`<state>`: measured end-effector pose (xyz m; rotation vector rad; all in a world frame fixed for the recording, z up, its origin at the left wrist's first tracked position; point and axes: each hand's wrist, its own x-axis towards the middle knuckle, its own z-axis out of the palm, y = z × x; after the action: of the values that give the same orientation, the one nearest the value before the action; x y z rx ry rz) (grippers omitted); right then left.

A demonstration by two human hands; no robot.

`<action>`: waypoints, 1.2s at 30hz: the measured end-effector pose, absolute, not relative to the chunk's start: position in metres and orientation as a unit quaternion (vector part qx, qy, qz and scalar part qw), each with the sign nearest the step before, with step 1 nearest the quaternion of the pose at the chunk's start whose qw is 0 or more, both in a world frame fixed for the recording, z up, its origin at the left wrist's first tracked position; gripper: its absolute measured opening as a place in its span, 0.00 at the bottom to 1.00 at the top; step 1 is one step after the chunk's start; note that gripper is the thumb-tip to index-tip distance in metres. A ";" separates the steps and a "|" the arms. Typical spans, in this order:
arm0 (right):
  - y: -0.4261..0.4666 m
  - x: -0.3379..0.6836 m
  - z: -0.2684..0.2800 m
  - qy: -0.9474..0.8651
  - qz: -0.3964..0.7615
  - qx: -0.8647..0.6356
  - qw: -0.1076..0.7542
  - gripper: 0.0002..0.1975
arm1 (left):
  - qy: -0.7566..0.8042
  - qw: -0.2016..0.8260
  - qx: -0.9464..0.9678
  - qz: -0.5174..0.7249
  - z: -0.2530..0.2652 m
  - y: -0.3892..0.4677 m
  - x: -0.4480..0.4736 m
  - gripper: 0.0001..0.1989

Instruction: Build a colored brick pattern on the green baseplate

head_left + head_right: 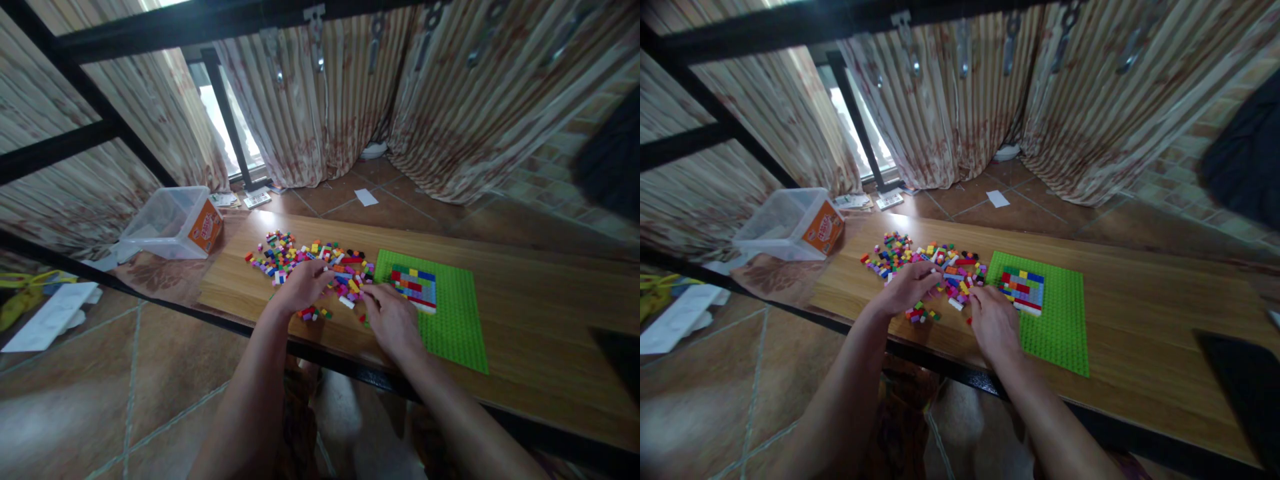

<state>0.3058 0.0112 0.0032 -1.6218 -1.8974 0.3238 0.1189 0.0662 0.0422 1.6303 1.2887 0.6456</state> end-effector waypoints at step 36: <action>0.023 0.284 0.016 -0.719 0.178 -0.582 0.336 0.13 | 0.529 0.522 0.601 0.293 0.041 0.062 0.130 0.11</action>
<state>0.2839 0.0232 0.0163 -1.5184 -1.8752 0.4639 0.1304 0.0620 0.0405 1.4395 1.2666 0.7026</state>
